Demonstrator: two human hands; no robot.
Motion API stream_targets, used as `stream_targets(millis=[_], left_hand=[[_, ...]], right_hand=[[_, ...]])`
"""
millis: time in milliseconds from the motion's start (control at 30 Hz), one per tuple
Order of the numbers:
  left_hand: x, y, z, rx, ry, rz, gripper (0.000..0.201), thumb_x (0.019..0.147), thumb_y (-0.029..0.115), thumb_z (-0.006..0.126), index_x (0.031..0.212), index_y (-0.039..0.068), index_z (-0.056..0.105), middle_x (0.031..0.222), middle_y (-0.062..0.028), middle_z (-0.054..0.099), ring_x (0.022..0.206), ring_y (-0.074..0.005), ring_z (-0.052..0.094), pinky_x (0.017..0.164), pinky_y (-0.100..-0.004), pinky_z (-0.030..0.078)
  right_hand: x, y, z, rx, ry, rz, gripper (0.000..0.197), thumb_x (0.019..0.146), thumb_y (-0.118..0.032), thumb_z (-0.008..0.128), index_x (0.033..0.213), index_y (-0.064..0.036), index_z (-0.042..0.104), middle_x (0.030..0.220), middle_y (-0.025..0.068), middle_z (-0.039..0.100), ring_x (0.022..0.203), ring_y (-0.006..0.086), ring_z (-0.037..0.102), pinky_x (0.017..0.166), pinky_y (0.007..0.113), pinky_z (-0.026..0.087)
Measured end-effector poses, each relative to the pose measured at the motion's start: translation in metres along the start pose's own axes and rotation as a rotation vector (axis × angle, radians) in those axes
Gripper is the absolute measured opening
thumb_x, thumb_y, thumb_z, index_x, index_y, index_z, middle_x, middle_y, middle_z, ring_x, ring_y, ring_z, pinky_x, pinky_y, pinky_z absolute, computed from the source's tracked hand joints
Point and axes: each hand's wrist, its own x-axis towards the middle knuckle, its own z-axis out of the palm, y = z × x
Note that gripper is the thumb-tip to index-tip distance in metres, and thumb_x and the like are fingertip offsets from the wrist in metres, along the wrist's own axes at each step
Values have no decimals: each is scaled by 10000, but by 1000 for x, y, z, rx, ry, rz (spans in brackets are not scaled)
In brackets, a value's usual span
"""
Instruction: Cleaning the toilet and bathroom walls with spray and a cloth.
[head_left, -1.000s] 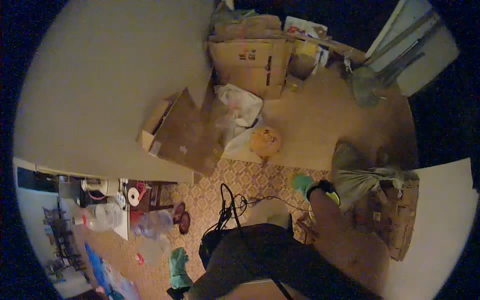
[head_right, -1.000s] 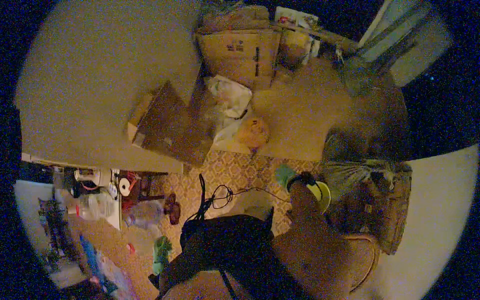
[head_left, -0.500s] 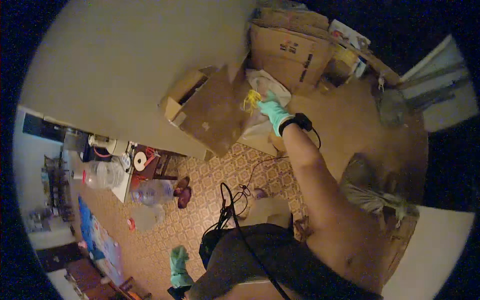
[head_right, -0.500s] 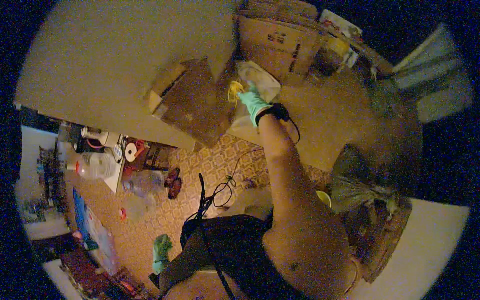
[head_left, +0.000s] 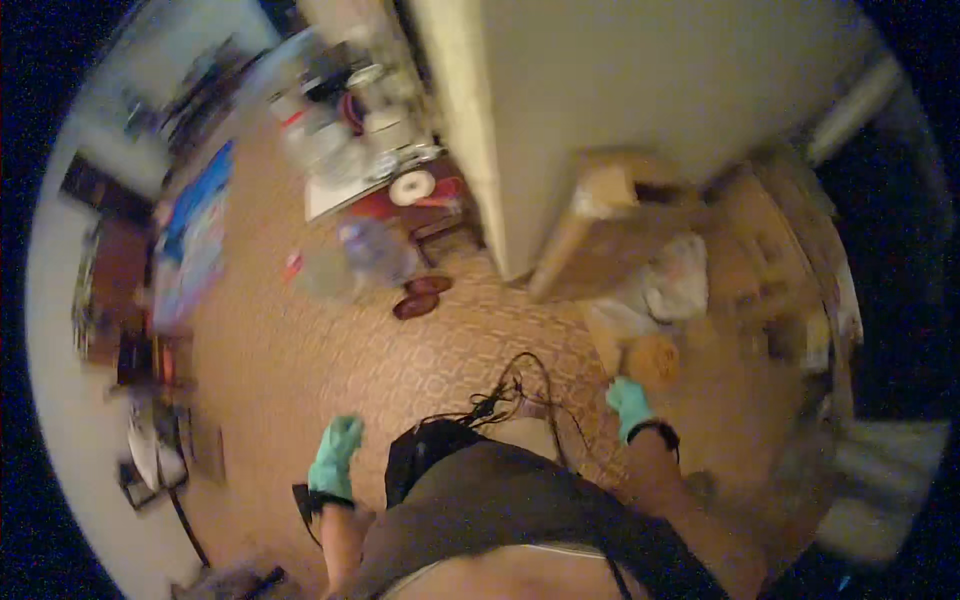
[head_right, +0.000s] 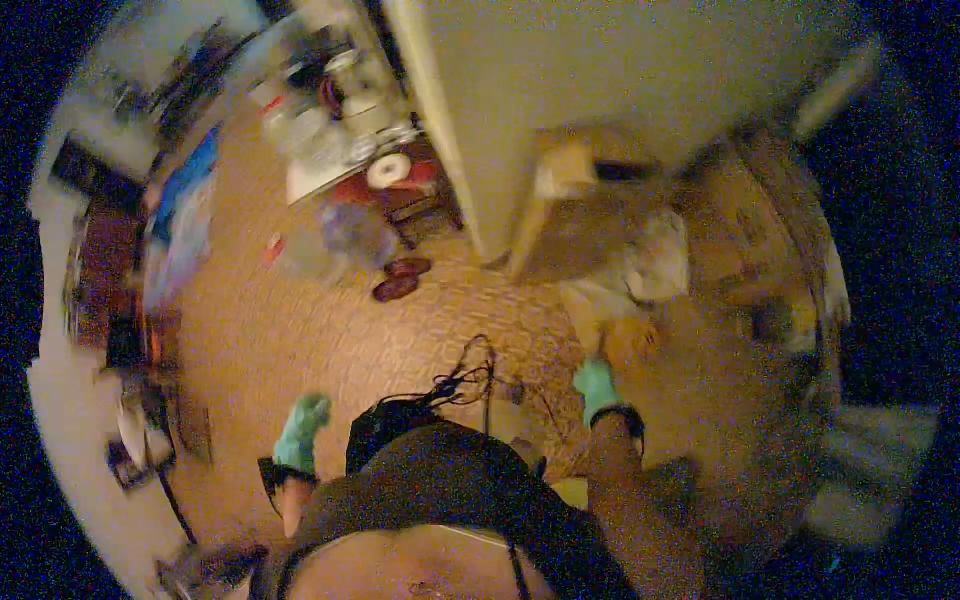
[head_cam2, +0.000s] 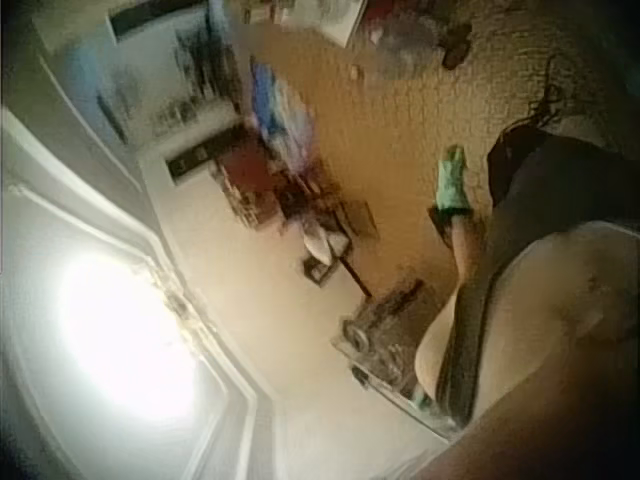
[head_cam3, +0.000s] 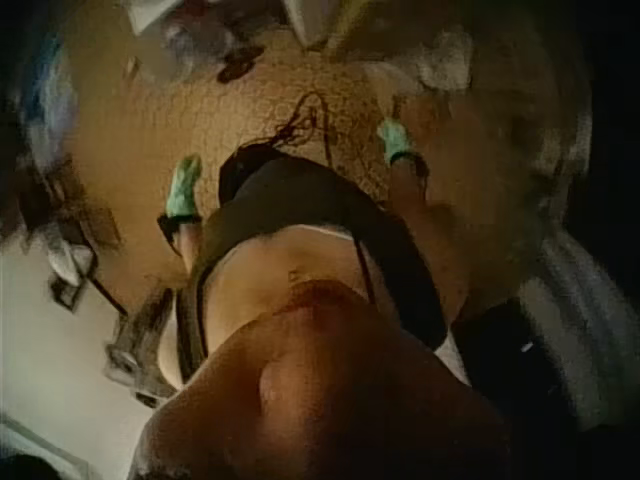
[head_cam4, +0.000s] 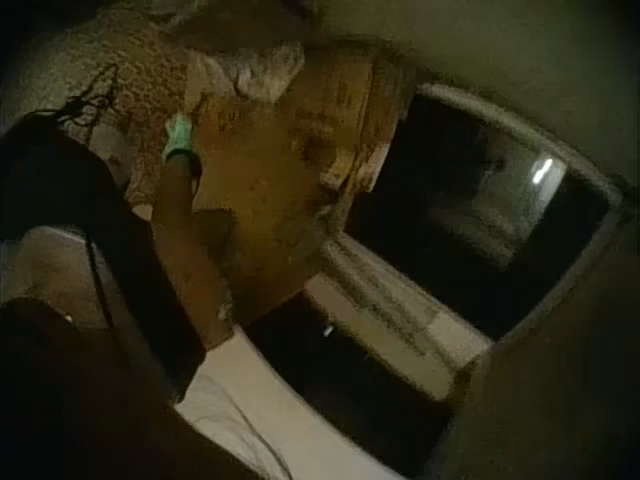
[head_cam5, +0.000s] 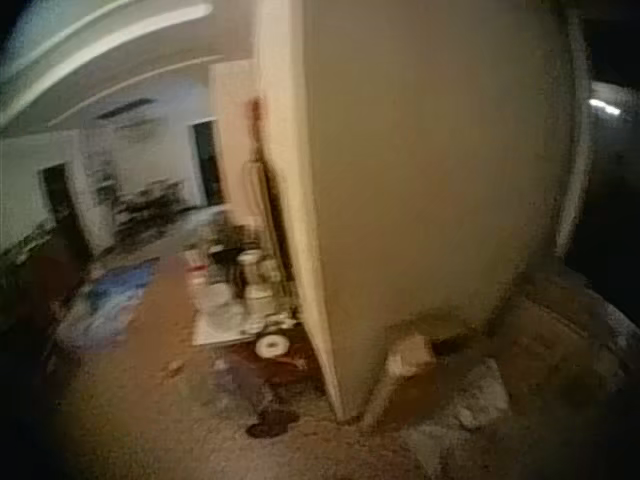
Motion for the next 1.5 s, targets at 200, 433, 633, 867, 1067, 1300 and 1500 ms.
stream_targets(millis=[200, 433, 633, 867, 1067, 1300, 1500], left_hand=[[14, -240, -50, -604, 33, -239, 262, 887, 320, 684, 863, 61, 661, 698, -8, 606, 613, -149, 575, 550, -314, 459], [3, -550, -143, -590, 104, -448, 192, 908, 274, 618, 785, 127, 607, 659, -8, 566, 537, -142, 515, 488, -323, 407], [71, -665, -296, -405, 133, -572, 129, 899, 241, 589, 826, 149, 640, 786, -22, 616, 658, -181, 574, 552, -366, 450], [194, -710, -405, -358, 183, -617, 145, 876, 218, 584, 900, 161, 715, 957, -36, 694, 832, -230, 662, 652, -417, 522], [288, -679, -487, 417, -217, -608, 257, 872, 251, 596, 1091, 195, 717, 1127, -68, 698, 1041, -291, 666, 816, -494, 546], [379, -697, -580, 115, -4, -738, 285, 857, 275, 577, 1075, 149, 709, 1148, -128, 681, 1087, -326, 645, 885, -483, 528], [553, -787, -731, 291, -85, -495, 327, 890, 309, 516, 1098, 137, 700, 1162, -154, 671, 1096, -332, 639, 915, -505, 506]], right_hand=[[5, 98, 113, -58, -118, 368, 170, 822, -245, 571, 958, -154, 613, 842, 42, 630, 704, 291, 598, 656, 441, 535], [-1, 179, 394, -437, 115, 268, 126, 918, -165, 574, 1025, -103, 599, 798, 105, 595, 736, 273, 614, 633, 408, 533], [30, 265, 666, -509, -20, 134, 233, 939, -179, 575, 1112, -24, 590, 1005, 154, 633, 849, 317, 633, 723, 436, 558], [78, 305, 995, -644, -371, 41, 260, 942, -149, 590, 1177, -37, 584, 1019, 113, 645, 820, 239, 649, 708, 360, 568], [62, 270, 1338, -622, -796, -281, 284, 941, -124, 606, 1209, -39, 565, 1026, 69, 643, 816, 152, 639, 735, 280, 545], [38, 260, 1671, -671, -1081, -574, 275, 967, -96, 563, 1221, 9, 571, 1074, 84, 654, 857, 136, 631, 789, 283, 528], [91, 280, 1863, -603, -1072, -738, 298, 959, -54, 553, 1248, 20, 553, 1097, 107, 656, 882, 155, 642, 794, 279, 526]])
